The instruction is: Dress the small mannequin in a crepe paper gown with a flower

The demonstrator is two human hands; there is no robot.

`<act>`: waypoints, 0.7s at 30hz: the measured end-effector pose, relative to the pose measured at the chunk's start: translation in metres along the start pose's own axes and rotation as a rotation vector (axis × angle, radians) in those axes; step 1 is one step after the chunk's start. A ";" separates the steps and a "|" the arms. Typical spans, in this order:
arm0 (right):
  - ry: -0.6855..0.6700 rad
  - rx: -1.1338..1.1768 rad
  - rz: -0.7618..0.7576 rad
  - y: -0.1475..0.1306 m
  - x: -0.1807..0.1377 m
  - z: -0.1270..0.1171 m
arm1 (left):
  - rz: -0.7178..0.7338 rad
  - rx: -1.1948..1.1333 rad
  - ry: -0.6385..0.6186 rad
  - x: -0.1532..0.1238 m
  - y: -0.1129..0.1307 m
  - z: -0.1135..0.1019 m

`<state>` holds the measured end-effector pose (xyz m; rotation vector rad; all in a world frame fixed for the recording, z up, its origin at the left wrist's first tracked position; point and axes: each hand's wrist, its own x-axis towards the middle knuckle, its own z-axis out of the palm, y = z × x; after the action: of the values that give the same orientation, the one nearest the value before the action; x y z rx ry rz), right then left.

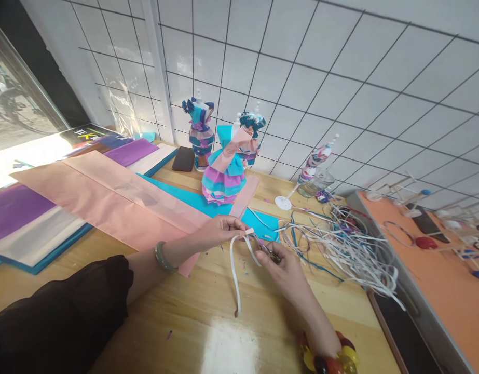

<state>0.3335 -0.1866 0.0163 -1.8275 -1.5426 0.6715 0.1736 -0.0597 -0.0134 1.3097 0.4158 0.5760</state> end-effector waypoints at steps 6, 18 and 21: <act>-0.264 0.023 -0.031 0.006 -0.003 -0.024 | 0.000 0.065 -0.156 -0.008 0.007 0.005; -0.376 -0.133 0.079 -0.009 -0.006 -0.039 | -0.069 0.225 -0.231 -0.014 0.015 0.008; -0.381 -0.126 0.053 -0.011 -0.006 -0.039 | -0.058 0.269 -0.231 -0.013 0.016 0.009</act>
<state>0.3543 -0.1971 0.0502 -1.9180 -1.8179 1.0154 0.1656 -0.0723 0.0033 1.5971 0.3463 0.3220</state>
